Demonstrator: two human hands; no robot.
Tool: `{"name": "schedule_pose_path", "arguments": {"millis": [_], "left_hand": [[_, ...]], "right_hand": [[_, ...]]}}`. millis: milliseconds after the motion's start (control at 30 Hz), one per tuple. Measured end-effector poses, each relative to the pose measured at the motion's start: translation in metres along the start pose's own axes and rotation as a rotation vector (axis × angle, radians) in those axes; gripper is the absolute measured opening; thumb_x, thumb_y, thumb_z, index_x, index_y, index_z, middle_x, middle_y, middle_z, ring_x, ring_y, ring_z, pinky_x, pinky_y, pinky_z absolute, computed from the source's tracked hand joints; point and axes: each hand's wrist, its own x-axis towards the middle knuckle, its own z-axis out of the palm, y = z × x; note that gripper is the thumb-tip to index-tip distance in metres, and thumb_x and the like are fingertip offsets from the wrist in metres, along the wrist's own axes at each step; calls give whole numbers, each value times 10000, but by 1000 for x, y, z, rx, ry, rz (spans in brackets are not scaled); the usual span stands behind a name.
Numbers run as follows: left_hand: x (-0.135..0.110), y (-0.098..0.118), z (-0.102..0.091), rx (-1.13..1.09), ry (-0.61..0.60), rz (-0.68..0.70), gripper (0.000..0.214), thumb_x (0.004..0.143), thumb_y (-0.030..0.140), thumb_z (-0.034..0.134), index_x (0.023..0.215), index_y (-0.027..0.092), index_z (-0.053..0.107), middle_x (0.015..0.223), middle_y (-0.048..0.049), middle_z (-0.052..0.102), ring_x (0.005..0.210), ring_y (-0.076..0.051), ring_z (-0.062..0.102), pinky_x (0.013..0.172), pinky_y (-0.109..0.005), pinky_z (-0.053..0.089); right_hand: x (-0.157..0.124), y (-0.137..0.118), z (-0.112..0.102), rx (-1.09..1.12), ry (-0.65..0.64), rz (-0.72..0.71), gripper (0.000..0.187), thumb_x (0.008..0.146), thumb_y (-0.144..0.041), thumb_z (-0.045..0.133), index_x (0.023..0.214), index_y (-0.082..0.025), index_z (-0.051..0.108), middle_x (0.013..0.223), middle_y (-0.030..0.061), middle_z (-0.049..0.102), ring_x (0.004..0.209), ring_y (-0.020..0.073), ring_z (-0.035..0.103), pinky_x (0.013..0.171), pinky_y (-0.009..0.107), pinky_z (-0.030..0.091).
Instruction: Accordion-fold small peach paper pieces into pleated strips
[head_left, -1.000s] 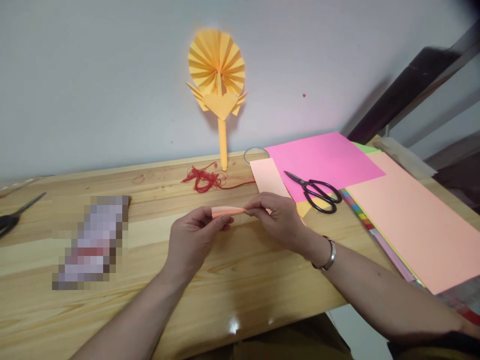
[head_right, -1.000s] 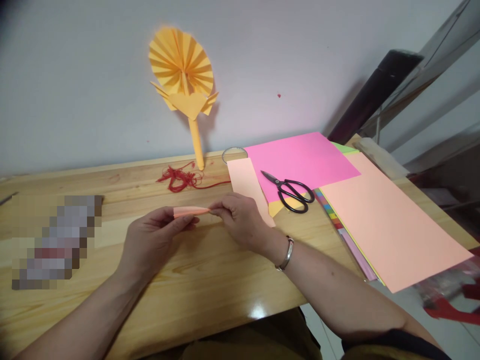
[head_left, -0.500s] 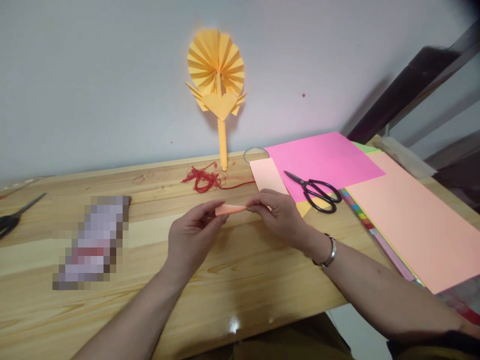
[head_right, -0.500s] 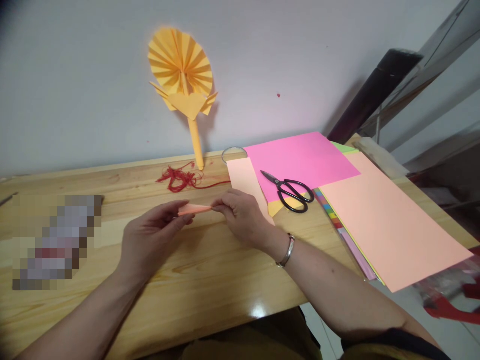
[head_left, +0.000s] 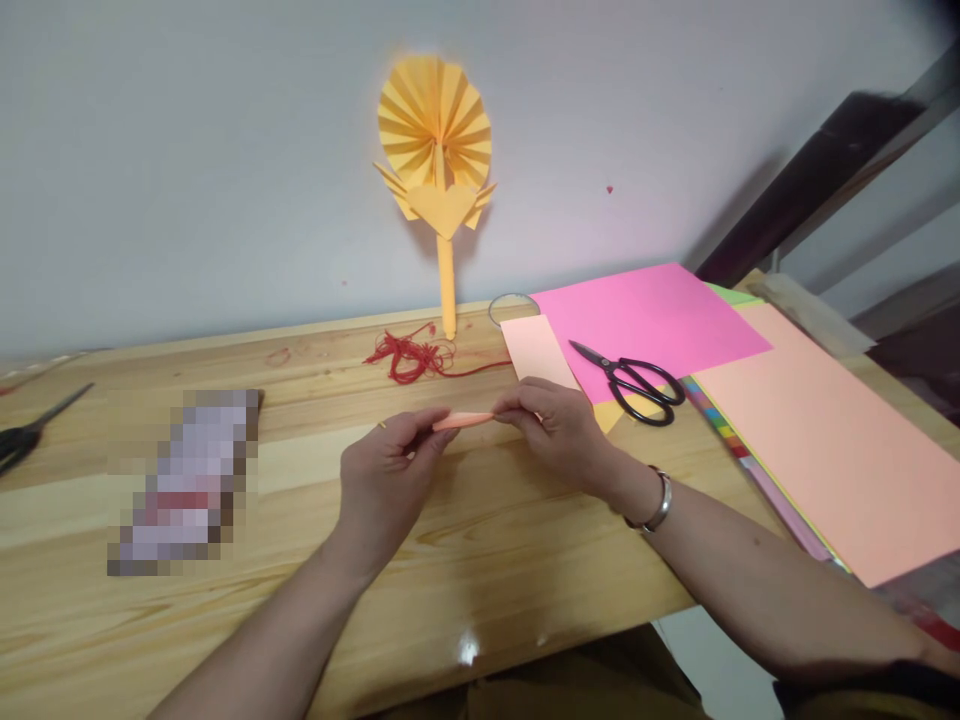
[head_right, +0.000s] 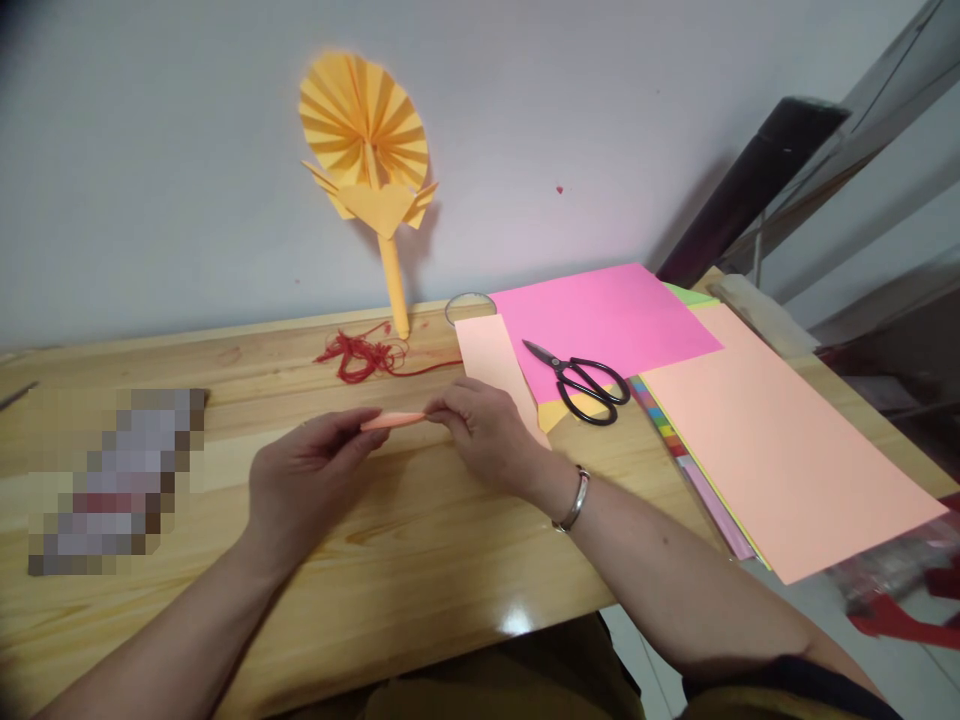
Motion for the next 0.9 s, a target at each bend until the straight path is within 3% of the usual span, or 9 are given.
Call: {"name": "schedule_pose_path", "arguments": {"millis": [300,900], "left_hand": [[0,-1,0,9,-1,62,174,774,382,616,876,272,705,804,25,708,709,-143,628,694,-247,483],[0,2,-1,-26,-62,44,195,789,360,565,875,234,686,794,3,705,723,-161,637,703,-276,472]], "right_hand": [[1,1,0,1,6,1,111,855,-151,541,836,-188,644,775,15,627,740,125,582,682,247,472],[2,-1,-1,-33,-1,26,109,847,-162,543,821,-180,647,765,19,639,715,127,586,653,247,464]]}}
